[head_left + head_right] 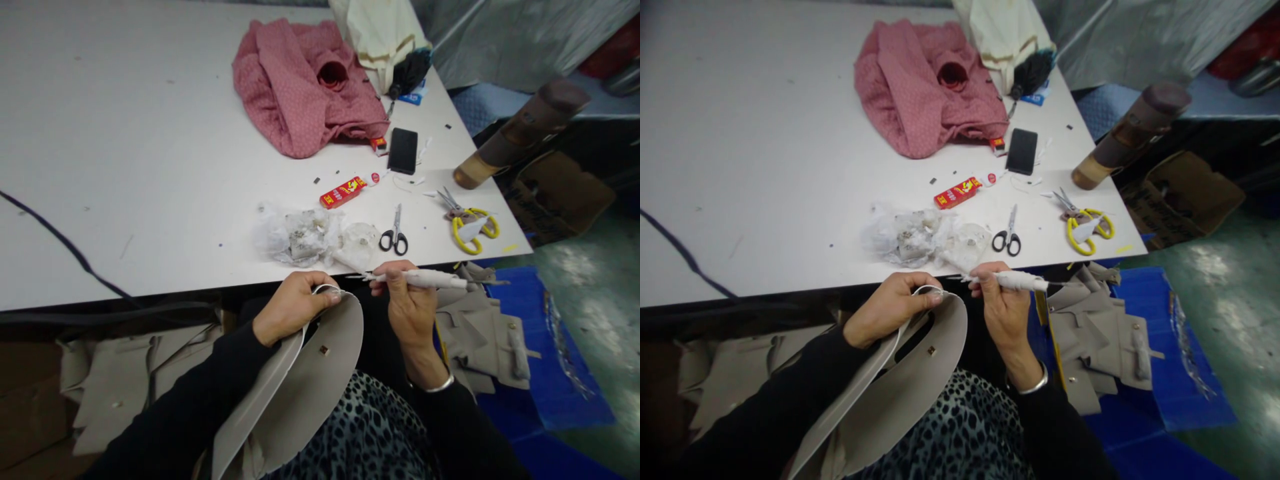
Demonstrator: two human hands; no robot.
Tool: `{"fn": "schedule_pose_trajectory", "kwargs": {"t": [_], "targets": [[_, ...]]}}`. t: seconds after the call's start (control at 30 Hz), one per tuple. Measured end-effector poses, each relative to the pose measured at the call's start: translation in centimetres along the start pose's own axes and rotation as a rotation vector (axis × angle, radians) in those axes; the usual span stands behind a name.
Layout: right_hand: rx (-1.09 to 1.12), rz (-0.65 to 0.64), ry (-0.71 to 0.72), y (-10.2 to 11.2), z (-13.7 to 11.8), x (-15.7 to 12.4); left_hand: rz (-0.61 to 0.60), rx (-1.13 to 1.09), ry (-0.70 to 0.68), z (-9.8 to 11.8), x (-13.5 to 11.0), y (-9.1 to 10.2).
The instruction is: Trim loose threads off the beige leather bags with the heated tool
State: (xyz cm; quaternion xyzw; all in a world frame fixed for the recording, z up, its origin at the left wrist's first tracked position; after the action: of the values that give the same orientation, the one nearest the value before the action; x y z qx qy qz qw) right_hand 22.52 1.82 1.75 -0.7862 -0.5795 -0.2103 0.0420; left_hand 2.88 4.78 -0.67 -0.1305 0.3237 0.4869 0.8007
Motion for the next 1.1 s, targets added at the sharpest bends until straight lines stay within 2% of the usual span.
{"fn": "schedule_pose_trajectory", "kwargs": {"t": [0.13, 0.3, 0.5, 0.6, 0.7, 0.77, 0.83, 0.93, 1.0, 1.1], "targets": [[0.112, -0.035, -0.130, -0.8, 0.3, -1.1, -0.003, 0.020, -0.018, -0.1, 0.0, -0.2], [0.143, -0.051, -0.158, -1.2, 0.8, -1.5, 0.001, 0.043, -0.040, 0.0, -0.1, -0.2], [0.126, -0.144, -0.198, -1.3, 1.7, -1.6, -0.027, 0.015, -0.044, -0.2, -0.3, -0.5], [0.057, -0.238, -0.152, -1.5, 1.2, -1.0, -0.050, -0.023, -0.030, -0.6, -0.3, -0.9], [-0.038, -0.346, -0.037, -2.0, -0.2, -0.2, -0.109, -0.054, -0.020, -0.9, -0.3, -1.7], [-0.084, -0.372, 0.004, -2.4, -0.8, 0.0, -0.152, -0.066, -0.025, -1.0, -0.2, -2.1], [-0.104, -0.304, -0.024, -2.2, -0.8, 0.1, -0.169, -0.085, -0.021, -1.1, -0.1, -2.2], [-0.124, -0.045, -0.079, -0.6, -0.1, 0.1, -0.106, -0.182, -0.007, -1.0, 0.2, -1.3], [-0.148, 0.083, -0.035, 0.3, 0.2, 0.2, -0.046, -0.285, -0.004, -0.7, 0.1, -0.1], [-0.176, 0.079, 0.074, 0.7, 0.3, 0.5, 0.023, -0.461, 0.031, 0.2, -0.6, 2.3]]}}
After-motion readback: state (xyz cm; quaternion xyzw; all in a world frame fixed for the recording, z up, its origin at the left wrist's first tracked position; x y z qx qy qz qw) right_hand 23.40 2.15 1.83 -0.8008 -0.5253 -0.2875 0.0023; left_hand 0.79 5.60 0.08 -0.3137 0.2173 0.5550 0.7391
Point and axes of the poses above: each hand's wrist, its own x-axis towards the middle knuckle, its own y-axis out of the back of the hand, z = x × y, the point moved 6 cm from there along x, towards the middle knuckle, and after that the axes turned 9 degrees about y, right-handed, at the moved point
